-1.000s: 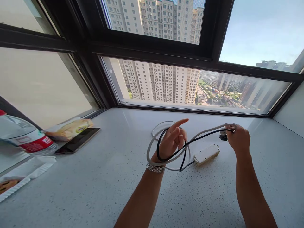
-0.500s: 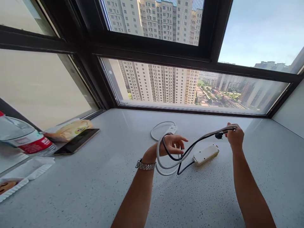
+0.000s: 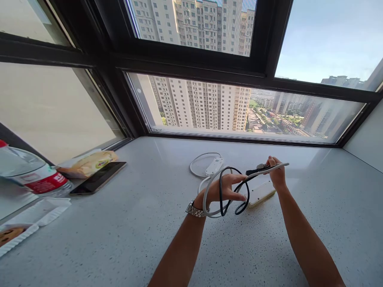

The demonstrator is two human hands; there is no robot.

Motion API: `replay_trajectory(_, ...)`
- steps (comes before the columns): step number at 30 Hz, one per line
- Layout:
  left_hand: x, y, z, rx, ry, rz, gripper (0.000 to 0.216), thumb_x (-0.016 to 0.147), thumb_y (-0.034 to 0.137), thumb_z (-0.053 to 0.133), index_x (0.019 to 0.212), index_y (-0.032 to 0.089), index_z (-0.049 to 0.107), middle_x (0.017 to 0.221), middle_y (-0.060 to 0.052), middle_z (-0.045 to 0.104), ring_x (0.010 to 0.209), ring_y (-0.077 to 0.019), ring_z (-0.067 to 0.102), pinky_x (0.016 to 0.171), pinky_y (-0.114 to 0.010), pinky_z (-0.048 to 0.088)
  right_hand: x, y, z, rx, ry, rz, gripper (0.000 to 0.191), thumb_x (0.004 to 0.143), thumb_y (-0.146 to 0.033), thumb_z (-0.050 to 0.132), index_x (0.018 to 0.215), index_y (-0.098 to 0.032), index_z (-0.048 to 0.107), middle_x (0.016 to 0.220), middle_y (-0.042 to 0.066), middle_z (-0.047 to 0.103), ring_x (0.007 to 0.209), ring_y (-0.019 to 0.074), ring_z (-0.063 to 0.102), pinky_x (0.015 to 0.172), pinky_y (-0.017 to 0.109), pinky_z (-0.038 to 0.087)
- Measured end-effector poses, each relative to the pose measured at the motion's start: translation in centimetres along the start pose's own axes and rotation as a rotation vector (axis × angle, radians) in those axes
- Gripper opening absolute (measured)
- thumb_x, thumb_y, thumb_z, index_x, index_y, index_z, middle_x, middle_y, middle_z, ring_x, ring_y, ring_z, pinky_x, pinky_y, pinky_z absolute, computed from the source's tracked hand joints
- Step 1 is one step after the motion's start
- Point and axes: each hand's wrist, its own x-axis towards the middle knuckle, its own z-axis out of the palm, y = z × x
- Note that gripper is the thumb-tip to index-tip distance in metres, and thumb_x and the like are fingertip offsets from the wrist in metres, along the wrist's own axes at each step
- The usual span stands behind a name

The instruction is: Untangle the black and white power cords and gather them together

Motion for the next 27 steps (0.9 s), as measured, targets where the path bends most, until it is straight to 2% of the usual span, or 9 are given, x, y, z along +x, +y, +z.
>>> replay_trajectory(3, 0.4, 0.3, 0.6, 0.022, 0.04, 0.023, 0.055, 0.071, 0.027, 0.072, 0.125, 0.026, 0.06, 0.123, -0.01, 0.063, 0.115, -0.0273, 0.057, 0.1, -0.036, 0.042, -0.1, -0.2, -0.2, -0.004, -0.098, 0.06, 0.046, 0.079, -0.06, 0.053, 0.061, -0.018, 0.052, 0.045, -0.003, 0.051, 0.039, 0.0111, 0.052, 0.042, 0.022, 0.045)
replay_trajectory(7, 0.4, 0.0, 0.8, 0.04, 0.079, -0.015, 0.058, 0.076, 0.028, 0.068, 0.132, 0.024, 0.053, 0.132, -0.012, 0.055, 0.12, -0.0303, 0.053, 0.1, -0.04, 0.043, -0.2, -1.1, -0.6, 0.02, -0.15, 0.169, 0.049, 0.073, -0.064, 0.058, 0.063, -0.016, 0.057, 0.047, 0.0, 0.057, 0.041, 0.0125, 0.056, 0.044, 0.024, 0.05)
replay_trajectory(10, 0.5, 0.2, 1.1, 0.013, 0.086, 0.021, 0.06, 0.078, 0.028, 0.066, 0.135, 0.025, 0.048, 0.138, -0.01, 0.049, 0.129, -0.0304, 0.043, 0.107, -0.045, 0.034, -0.5, -2.1, -0.4, 0.09, -0.22, 0.255, 0.049, 0.069, -0.064, 0.064, 0.062, -0.016, 0.058, 0.051, 0.002, 0.06, 0.046, 0.0139, 0.059, 0.05, 0.027, 0.054)
replay_trajectory(13, 0.9, 0.6, 1.7, -0.029, 0.114, 0.121, 0.056, 0.084, 0.025, 0.059, 0.137, 0.029, 0.045, 0.138, -0.006, 0.05, 0.135, -0.0275, 0.035, 0.112, -0.048, 0.024, -0.9, -3.0, -0.3, 0.178, -0.366, 0.286, 0.046, 0.067, -0.061, 0.067, 0.065, -0.016, 0.06, 0.062, 0.003, 0.065, 0.058, 0.0154, 0.063, 0.06, 0.03, 0.057)
replay_trajectory(16, 1.3, 0.9, 2.3, -0.008, 0.141, 0.164, 0.058, 0.085, 0.024, 0.058, 0.14, 0.029, 0.041, 0.14, -0.006, 0.047, 0.137, -0.0274, 0.031, 0.114, -0.049, 0.015, -1.3, -3.6, -0.4, 0.247, -0.502, 0.303, 0.038, 0.067, -0.053, 0.071, 0.066, -0.017, 0.059, 0.072, 0.003, 0.067, 0.066, 0.0145, 0.063, 0.066, 0.029, 0.055)
replay_trajectory(21, 1.6, 0.6, 2.9, 0.001, 0.169, 0.149, 0.074, 0.077, 0.029, 0.068, 0.143, 0.026, 0.035, 0.147, -0.01, 0.035, 0.139, -0.0306, 0.024, 0.115, -0.051, 0.006, -1.9, -4.1, -0.4, 0.314, -0.633, 0.283, 0.026, 0.058, -0.03, 0.079, 0.067, -0.018, 0.057, 0.078, -0.001, 0.064, 0.072, 0.0134, 0.061, 0.068, 0.026, 0.051)
replay_trajectory(23, 1.6, 0.5, 3.2, 0.008, 0.194, 0.167, 0.079, 0.075, 0.031, 0.071, 0.144, 0.026, 0.033, 0.147, -0.01, 0.037, 0.139, -0.032, 0.025, 0.115, -0.051, 0.006, -2.1, -4.0, 0.0, 0.307, -0.654, 0.267, 0.026, 0.056, -0.026, 0.08, 0.069, -0.018, 0.059, 0.075, -0.002, 0.061, 0.072, 0.0137, 0.06, 0.067, 0.025, 0.05)
replay_trajectory(25, 1.7, 0.6, 3.4, 0.026, 0.228, 0.194, 0.079, 0.074, 0.032, 0.072, 0.144, 0.026, 0.034, 0.144, -0.01, 0.043, 0.135, -0.0328, 0.033, 0.115, -0.051, 0.007, -2.4, -3.7, 0.5, 0.287, -0.644, 0.263, 0.028, 0.054, -0.023, 0.081, 0.074, -0.018, 0.062, 0.072, -0.003, 0.06, 0.071, 0.0141, 0.06, 0.066, 0.025, 0.05)
replay_trajectory(27, 1.7, 0.7, 3.5, 0.025, 0.257, 0.217, 0.077, 0.074, 0.031, 0.072, 0.142, 0.025, 0.037, 0.139, -0.011, 0.049, 0.128, -0.0315, 0.043, 0.113, -0.049, 0.018, -2.7, -3.3, 1.1, 0.267, -0.638, 0.276, 0.031, 0.053, -0.021, 0.081, 0.078, -0.018, 0.064, 0.072, -0.002, 0.062, 0.071, 0.0149, 0.061, 0.066, 0.026, 0.05)
